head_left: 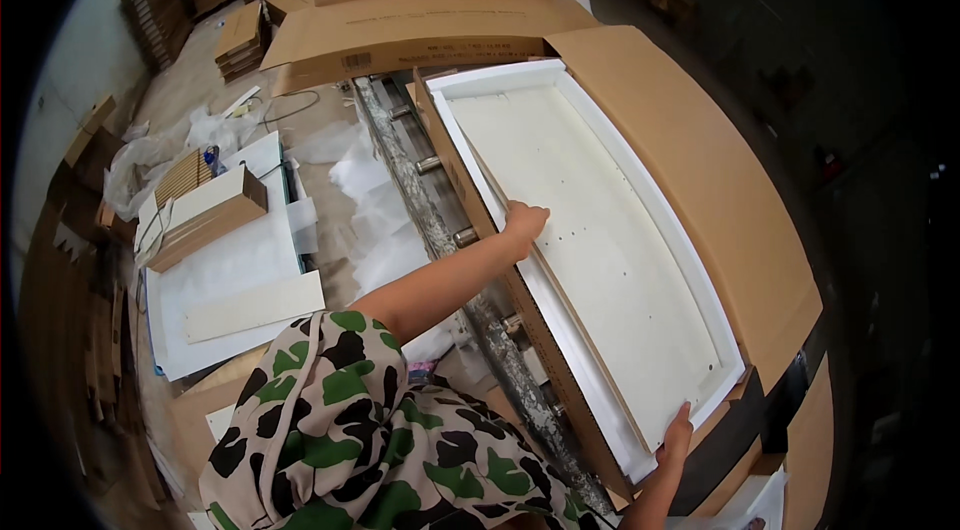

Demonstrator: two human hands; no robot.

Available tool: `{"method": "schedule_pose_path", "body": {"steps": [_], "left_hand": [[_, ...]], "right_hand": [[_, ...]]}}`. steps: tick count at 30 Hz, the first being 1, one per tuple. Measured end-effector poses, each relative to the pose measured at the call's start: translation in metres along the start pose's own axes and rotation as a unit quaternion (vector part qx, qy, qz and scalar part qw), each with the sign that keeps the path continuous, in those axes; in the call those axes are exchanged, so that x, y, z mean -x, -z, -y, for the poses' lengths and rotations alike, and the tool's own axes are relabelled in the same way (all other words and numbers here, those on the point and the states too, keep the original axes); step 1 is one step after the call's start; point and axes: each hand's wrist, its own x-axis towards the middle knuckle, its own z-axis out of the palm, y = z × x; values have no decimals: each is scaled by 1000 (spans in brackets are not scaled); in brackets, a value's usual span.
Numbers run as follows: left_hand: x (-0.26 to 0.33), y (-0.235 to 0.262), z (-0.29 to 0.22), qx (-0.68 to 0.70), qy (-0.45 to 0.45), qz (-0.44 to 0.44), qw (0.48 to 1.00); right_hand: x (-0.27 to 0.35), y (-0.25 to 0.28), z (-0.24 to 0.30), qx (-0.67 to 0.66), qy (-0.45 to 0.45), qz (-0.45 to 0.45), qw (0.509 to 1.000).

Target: The person places white furniture panels into a large cardboard box lined with foam, wraps the panels in plastic sheeting, and then closes the box.

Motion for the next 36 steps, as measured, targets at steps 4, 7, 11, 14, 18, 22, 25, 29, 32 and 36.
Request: {"method": "schedule_pose_path", "body": {"steps": [4,7,11,14,18,22,25,29,32,36], "left_hand": [[-11,-13,31,-324,-187,3,927],[0,-17,28,-408,-553,54,725],[20,-3,12,-659,-454,201,565],[35,-11,17,-706,-331,235,580],[49,-4,29,-498,-600,184,598],[87,26,43,-374,-677,124,621],[110,81,76,-342,-614,39,710],[123,192,186,-291,-345,-123,884],[164,235,237,-366,-207,-150,895],[236,298,333,-338,-14,-272,901]], "right_hand": [[-26,19,-31,267,-39,48,962],[-42,-1,-18,513,-39,169,841],[-33,-32,11,709,155,124,676],[-4,-50,19,660,131,20,739],[-20,-36,36,607,86,142,778],[-60,40,80,153,108,139,972],[-104,67,105,-27,163,-7,986],[-145,28,142,-35,224,55,972],[-106,-21,179,5,227,185,956],[13,-172,204,166,332,391,842]]}}
